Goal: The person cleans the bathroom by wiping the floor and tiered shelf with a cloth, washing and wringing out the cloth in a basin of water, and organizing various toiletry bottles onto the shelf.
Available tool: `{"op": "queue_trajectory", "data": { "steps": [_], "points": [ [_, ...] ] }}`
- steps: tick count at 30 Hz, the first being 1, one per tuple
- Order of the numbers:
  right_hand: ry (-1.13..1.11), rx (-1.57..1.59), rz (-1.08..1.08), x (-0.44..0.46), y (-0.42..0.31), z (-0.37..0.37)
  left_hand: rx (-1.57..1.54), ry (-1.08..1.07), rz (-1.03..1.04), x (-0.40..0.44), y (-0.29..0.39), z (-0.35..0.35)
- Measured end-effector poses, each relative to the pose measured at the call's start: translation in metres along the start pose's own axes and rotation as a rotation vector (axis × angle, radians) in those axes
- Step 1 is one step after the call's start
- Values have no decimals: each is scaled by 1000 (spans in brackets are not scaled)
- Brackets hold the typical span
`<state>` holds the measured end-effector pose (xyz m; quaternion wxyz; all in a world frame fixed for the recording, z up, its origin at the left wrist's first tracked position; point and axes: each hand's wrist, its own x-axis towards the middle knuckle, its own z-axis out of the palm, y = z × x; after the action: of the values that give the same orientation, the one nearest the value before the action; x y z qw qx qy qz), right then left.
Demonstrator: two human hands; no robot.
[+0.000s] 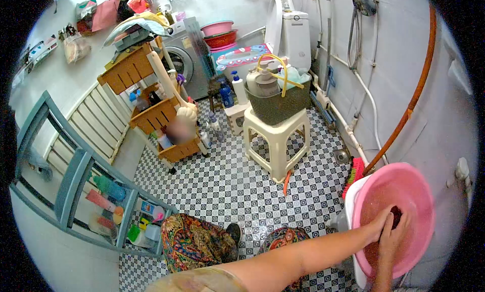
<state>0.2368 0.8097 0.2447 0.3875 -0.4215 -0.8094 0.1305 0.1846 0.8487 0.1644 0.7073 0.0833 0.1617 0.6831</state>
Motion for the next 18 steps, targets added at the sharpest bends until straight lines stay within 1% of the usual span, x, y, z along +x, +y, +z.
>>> {"op": "queue_trajectory", "data": {
  "steps": [2, 5, 6, 7, 8, 9, 10, 11, 12, 13, 14, 15, 16, 17, 18],
  "points": [
    [-35, 21, -52, 3, 0, -1, -30, -16, -17, 11, -8, -7],
    [-59, -49, -74, 3, 5, -1, -40, 23, -43, 15, -15, -9],
    [-74, -52, -78, 2, 7, 1, 12, 64, -30, 16, -15, -9],
    [-48, -47, -96, 2, 10, 2, 62, 107, -16, 16, -14, -7],
    [-21, -42, -114, 2, 13, 2, 47, 114, -10, 16, -14, -6],
    [-36, -42, -118, 3, 23, 3, 115, 52, 89, 15, -14, -7],
    [-45, -60, -30, 6, 34, 2, 185, -8, 188, 13, -11, -5],
    [-62, -80, 52, 7, 40, 4, 169, 7, 201, 12, -8, -2],
    [-71, -79, 47, 8, 44, 2, 436, 88, 232, 14, -6, 5],
    [-75, -4, 190, 12, 41, -5, 704, 173, 261, 15, -3, 10],
    [-77, 76, 333, 17, 36, -8, 704, 184, 270, 21, -6, 8],
    [-168, 138, 356, 24, 70, -11, 933, 238, 354, 27, -13, 6],
    [-182, 145, 349, 26, 107, -8, 1161, 295, 434, 30, -15, 4],
    [-123, 331, 399, 27, 142, -3, 1283, 246, 469, 17, -4, 10],
    [-64, 518, 448, 26, 158, 2, 1286, 260, 479, -5, 20, 24]
  ]
}}
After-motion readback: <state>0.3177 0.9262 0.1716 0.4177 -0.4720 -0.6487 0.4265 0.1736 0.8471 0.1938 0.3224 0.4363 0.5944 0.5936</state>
